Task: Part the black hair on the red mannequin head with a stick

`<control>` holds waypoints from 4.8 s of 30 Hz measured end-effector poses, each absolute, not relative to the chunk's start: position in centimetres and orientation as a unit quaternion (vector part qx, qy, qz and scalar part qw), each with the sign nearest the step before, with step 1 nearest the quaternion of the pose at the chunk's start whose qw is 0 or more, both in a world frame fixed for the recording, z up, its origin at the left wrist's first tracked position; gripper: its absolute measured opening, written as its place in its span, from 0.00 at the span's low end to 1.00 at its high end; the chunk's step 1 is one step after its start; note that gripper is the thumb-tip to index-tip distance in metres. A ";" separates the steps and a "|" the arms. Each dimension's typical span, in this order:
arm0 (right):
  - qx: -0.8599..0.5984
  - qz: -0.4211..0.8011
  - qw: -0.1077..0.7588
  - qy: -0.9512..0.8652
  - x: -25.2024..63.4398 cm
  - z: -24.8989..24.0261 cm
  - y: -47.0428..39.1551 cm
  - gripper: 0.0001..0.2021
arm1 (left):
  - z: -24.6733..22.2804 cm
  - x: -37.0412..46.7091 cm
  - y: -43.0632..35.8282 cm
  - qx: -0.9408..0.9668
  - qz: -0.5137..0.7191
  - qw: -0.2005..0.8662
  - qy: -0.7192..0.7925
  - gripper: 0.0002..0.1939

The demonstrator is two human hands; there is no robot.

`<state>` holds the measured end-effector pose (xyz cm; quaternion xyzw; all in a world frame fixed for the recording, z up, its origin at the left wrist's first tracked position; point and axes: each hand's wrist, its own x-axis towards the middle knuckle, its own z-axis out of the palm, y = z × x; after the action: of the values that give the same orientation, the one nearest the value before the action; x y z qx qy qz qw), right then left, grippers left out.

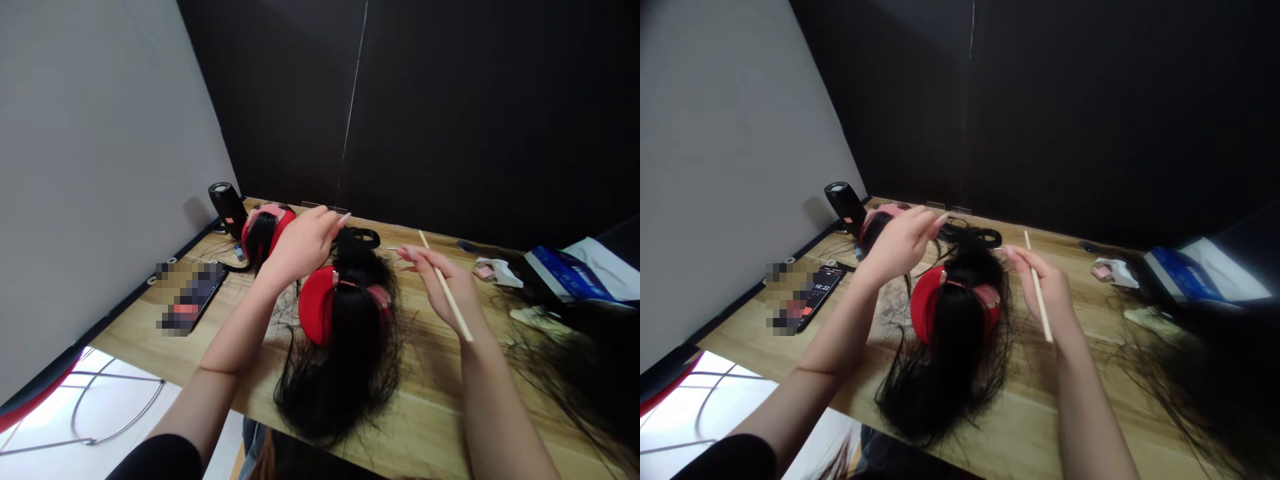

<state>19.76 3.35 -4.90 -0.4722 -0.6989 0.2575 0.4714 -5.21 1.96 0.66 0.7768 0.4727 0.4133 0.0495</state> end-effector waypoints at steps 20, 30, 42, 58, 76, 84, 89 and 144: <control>-0.417 0.367 0.536 -0.636 18.4 -5.2 2.9 0.11 | -8.2 -3.5 -0.3 0.935 0.314 0.043 0.157 0.11; -0.366 0.511 0.462 -0.625 14.8 -7.1 1.8 0.14 | -8.5 -3.3 -0.3 0.922 0.369 0.016 0.119 0.13; -0.403 0.436 0.554 -0.584 13.7 -9.5 2.2 0.15 | -9.2 -3.5 -0.2 0.920 0.370 0.053 0.118 0.11; -0.389 0.424 0.526 -0.627 14.3 -10.3 2.2 0.13 | -9.1 -3.4 -0.1 0.912 0.391 0.059 0.110 0.11; -0.401 0.365 0.485 -0.686 14.7 -10.1 2.3 0.11 | -9.1 -3.5 -0.1 0.915 0.383 0.062 0.111 0.10; -0.403 0.353 0.482 -0.693 14.6 -9.7 2.2 0.11 | -8.8 -3.2 -0.1 0.910 0.396 0.061 0.109 0.12; -0.413 0.352 0.472 -0.694 14.6 -9.5 2.1 0.11 | -8.9 -3.2 -0.1 0.908 0.399 0.062 0.108 0.11; -0.449 0.307 0.394 -0.741 13.5 -7.0 2.9 0.12 | -9.0 -3.3 0.0 0.913 0.389 0.057 0.108 0.12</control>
<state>13.51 2.88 -6.99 -0.4491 -0.7408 0.3072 0.3939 -3.28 -0.02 -9.01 0.9131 0.1075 0.3891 0.0572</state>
